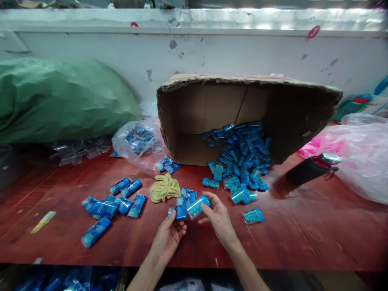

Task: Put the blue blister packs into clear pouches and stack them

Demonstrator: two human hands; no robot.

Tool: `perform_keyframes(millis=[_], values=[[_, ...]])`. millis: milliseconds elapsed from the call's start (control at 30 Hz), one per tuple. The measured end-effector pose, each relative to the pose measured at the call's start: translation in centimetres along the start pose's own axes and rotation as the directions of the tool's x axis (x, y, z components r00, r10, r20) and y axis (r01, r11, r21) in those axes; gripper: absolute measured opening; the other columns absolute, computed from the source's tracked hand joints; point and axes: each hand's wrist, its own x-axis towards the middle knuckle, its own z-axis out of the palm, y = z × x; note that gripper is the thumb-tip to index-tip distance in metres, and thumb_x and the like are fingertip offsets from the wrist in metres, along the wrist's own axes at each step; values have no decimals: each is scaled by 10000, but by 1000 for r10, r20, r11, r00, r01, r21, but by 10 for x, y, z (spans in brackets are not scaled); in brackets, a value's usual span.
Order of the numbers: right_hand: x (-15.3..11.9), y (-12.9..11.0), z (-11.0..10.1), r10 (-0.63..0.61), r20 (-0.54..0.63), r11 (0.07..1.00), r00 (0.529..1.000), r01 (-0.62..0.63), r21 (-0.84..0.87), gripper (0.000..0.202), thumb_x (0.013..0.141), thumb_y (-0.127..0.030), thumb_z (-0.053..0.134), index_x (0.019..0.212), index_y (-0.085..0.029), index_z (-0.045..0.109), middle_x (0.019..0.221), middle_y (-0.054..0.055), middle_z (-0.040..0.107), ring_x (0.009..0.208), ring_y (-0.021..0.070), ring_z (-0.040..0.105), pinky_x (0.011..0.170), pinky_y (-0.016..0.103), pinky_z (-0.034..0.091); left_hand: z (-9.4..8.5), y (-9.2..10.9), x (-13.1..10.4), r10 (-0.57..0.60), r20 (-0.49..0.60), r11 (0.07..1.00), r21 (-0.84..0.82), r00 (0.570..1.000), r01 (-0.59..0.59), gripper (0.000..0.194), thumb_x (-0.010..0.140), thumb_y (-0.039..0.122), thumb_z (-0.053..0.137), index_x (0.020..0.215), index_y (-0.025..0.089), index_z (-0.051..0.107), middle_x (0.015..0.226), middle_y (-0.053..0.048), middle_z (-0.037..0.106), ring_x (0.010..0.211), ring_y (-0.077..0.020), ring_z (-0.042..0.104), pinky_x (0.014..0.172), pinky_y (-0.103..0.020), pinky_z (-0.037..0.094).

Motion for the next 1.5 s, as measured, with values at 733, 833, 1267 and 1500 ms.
perform_keyframes(millis=[733,833,1267,1500], values=[[-7,11,-3,-12,-1,1000,1000,12,14,334,658,-246,642,923,-233,440,744,-46,480,649,110,490,418,199,526,-4,3,-3,100,162,980,153,982,-125,171,702,291,614,692,137,542,525,-31,617,495,-138,591,448,-213,451],[-9,8,0,-25,-9,1000,1000,25,0,317,673,-239,628,921,-227,431,748,-45,476,652,109,496,428,199,529,-3,5,-4,100,146,980,157,984,-123,181,698,297,617,683,133,544,523,-36,618,485,-138,588,449,-219,456],[-23,20,15,-49,-96,999,994,50,4,389,706,-268,627,1013,-246,390,820,-32,524,686,135,582,466,226,538,2,5,-5,127,37,990,64,991,-129,107,719,226,597,700,130,556,510,-24,615,483,-137,600,451,-224,495],[-26,20,12,-2,-33,1000,999,2,5,341,706,-288,636,991,-210,466,787,-20,582,643,131,609,489,220,534,2,8,-7,169,45,983,62,985,-171,100,706,204,611,679,120,564,524,-20,620,523,-145,614,495,-247,525]])
